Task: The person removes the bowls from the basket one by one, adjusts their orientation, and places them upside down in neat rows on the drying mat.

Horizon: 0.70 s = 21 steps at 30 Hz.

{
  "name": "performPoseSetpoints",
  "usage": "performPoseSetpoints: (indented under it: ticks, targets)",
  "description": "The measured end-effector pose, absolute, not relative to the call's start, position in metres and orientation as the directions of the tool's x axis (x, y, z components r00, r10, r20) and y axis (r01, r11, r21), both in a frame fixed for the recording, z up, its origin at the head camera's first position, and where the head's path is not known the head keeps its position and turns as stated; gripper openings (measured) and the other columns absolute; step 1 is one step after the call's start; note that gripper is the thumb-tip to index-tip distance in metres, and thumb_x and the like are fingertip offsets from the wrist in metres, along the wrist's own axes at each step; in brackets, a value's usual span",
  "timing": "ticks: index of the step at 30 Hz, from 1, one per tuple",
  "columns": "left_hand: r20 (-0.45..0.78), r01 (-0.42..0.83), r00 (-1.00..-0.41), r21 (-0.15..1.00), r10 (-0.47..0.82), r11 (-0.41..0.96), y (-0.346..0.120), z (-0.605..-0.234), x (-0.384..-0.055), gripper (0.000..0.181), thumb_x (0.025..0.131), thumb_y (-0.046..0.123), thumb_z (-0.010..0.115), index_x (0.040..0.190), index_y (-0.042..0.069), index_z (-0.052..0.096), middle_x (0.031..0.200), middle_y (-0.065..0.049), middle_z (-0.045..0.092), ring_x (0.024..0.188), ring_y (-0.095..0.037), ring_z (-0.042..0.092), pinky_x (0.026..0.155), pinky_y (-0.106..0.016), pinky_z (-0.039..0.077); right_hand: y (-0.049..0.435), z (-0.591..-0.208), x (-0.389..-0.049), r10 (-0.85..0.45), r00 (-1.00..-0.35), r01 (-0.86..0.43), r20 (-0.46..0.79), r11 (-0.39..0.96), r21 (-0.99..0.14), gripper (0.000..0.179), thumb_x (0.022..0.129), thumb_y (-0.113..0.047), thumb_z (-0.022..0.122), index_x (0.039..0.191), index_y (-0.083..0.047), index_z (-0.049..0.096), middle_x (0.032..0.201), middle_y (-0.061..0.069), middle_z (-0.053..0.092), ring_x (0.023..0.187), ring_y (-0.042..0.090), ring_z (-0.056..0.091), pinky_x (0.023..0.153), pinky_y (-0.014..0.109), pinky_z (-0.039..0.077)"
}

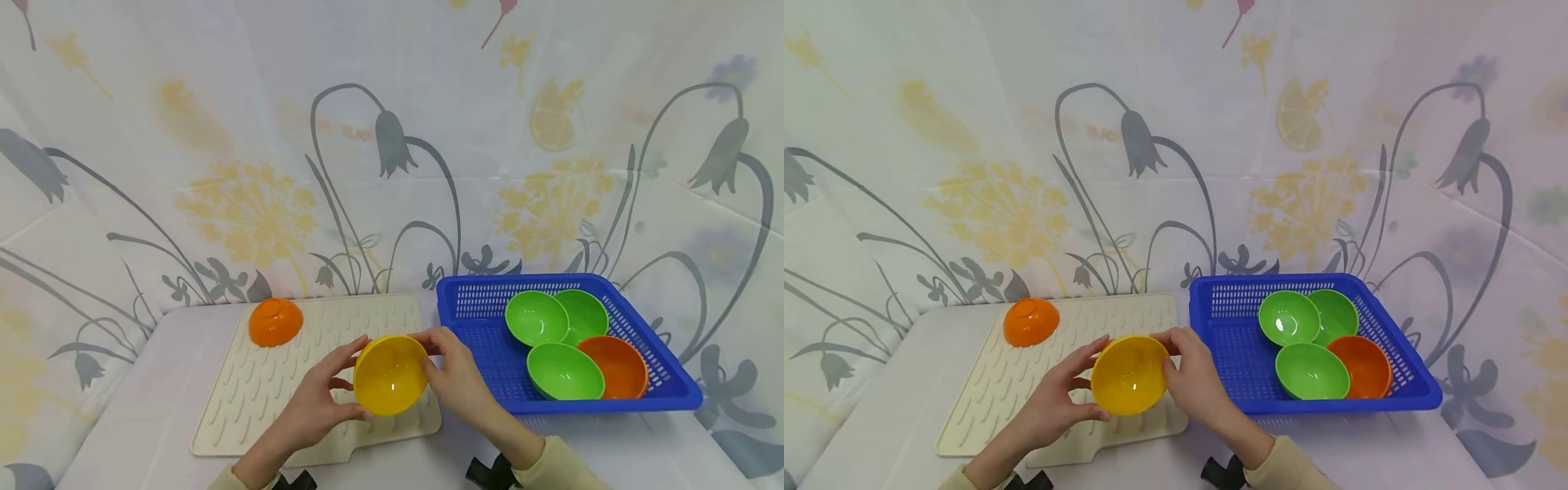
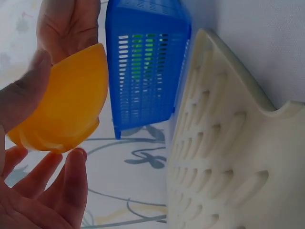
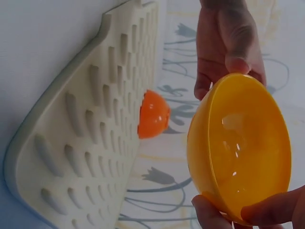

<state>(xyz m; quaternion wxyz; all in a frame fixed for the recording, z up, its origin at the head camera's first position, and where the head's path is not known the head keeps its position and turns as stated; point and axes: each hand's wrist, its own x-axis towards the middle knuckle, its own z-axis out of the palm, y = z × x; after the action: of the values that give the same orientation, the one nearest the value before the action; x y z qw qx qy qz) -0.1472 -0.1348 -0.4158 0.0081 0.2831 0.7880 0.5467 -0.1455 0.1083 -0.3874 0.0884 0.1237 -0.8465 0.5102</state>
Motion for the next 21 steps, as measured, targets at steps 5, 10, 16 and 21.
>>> performPoseSetpoints:
  ticks: [5,10,16,21]
  targets:
    - [0.249,0.385,-0.85,0.895,0.465,0.225,-0.1352,-0.4154,-0.1484,0.094,0.073,0.019,0.089,0.153,0.026,0.04,0.149,-0.007,0.048,0.122,-0.029,0.056,0.085,-0.033,0.056,0.1084,-0.3904,-0.1443,-0.102,-0.964,-0.264,0.244,0.401,-0.877,0.029,0.091,0.008,0.063,0.111,-0.013,0.067,0.109,-0.001,0.061,0.101,0.02,0.059,0.092,0.044,0.052]
    - [0.215,0.338,-0.869,0.916,0.446,0.217,-0.1348,-0.4128,-0.1492,0.089,0.073,0.019,0.09,0.148,0.026,0.044,0.138,-0.005,0.057,0.121,-0.025,0.056,0.086,-0.033,0.056,0.1095,-0.3894,-0.1426,-0.092,-0.973,-0.232,0.213,0.312,-0.922,0.031,0.091,0.011,0.06,0.112,-0.012,0.064,0.113,0.002,0.061,0.104,0.023,0.058,0.093,0.042,0.054]
    - [0.182,0.279,-0.885,0.944,0.43,0.175,-0.1355,-0.4085,-0.1481,0.079,0.074,0.018,0.089,0.143,0.018,0.05,0.136,-0.004,0.058,0.123,-0.027,0.054,0.089,-0.033,0.055,0.1114,-0.3887,-0.1432,-0.115,-0.982,-0.167,0.151,0.146,-0.975,0.03,0.092,0.014,0.056,0.113,-0.008,0.062,0.118,0.009,0.059,0.108,0.03,0.059,0.079,0.033,0.059]
    - [0.188,0.276,-0.88,0.95,0.437,0.147,-0.1365,-0.4062,-0.1476,0.071,0.078,0.016,0.086,0.14,0.019,0.053,0.138,-0.003,0.057,0.123,-0.03,0.055,0.087,-0.035,0.057,0.1122,-0.3877,-0.1448,-0.143,-0.981,-0.145,0.132,0.081,-0.986,0.029,0.093,0.014,0.054,0.115,-0.004,0.06,0.122,0.012,0.058,0.112,0.031,0.057,0.081,0.035,0.058]
